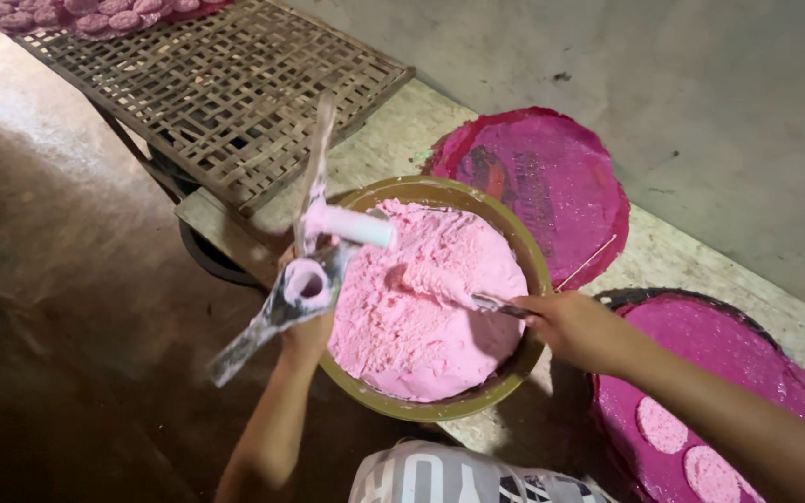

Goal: The person scoops pink dough from a bowl and uses a handheld press to form small round pieces onto a pink mat. The person repeatedly fills the press, presses the dough, and arranges the formed pieces on the mat.

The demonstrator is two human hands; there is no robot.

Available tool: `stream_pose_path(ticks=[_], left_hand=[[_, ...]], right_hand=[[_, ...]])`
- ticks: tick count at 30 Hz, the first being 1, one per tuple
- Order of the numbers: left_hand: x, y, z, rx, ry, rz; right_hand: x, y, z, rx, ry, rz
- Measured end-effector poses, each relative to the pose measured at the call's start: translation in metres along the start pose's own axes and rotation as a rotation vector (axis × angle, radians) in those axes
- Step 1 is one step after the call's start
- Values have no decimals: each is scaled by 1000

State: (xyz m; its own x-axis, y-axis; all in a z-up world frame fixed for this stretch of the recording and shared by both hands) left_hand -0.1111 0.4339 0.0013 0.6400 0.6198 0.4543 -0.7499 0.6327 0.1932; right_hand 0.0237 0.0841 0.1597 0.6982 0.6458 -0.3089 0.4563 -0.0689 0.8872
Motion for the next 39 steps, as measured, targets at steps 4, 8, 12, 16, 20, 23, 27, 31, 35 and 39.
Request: stream_pose_path(ticks=[4,8,12,16,20,23,27,31,35,39], left_hand=[[41,-8,54,104,-346,-26],[37,-43,91,358,-540,-428],[25,-66,101,531,-534,-682],[20,-89,107,583,-644,-692],[2,-88,100,563,-299,-852],[-11,-67,98,566,-574,-685],[21,-41,98,683,-475,-629],[24,-43,122,463,-556,-496],[13,-57,138,325,-538,-500],[18,-46,132,473,-389,-578]], right_hand=[[-38,48,10,158,-70,-7],[-38,69,15,481,53,-180],[-29,98,-7,-14,27,-68],[-21,87,-58,-420,-141,15],[-47,20,-91,-1109,421,212],[-75,28,-80,-696,518,299],[-115,79,-71,-713,145,223],[-78,57,-87,-694,282,244],[-43,17,-103,-883,346,284],[-88,58,-105,-561,215,147]])
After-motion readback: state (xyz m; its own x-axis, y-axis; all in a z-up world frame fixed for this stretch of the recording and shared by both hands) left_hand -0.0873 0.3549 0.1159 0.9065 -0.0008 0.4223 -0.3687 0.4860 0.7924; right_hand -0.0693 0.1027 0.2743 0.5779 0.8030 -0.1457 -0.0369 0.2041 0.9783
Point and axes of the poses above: each hand's wrist, its own x-axis towards the middle knuckle, its own y-axis out of the back of the hand, z = x × y, the point moved 2 cm from there along x, towards the middle knuckle, and after that the axes turned 7 degrees about -y, right-handed, at the moved point
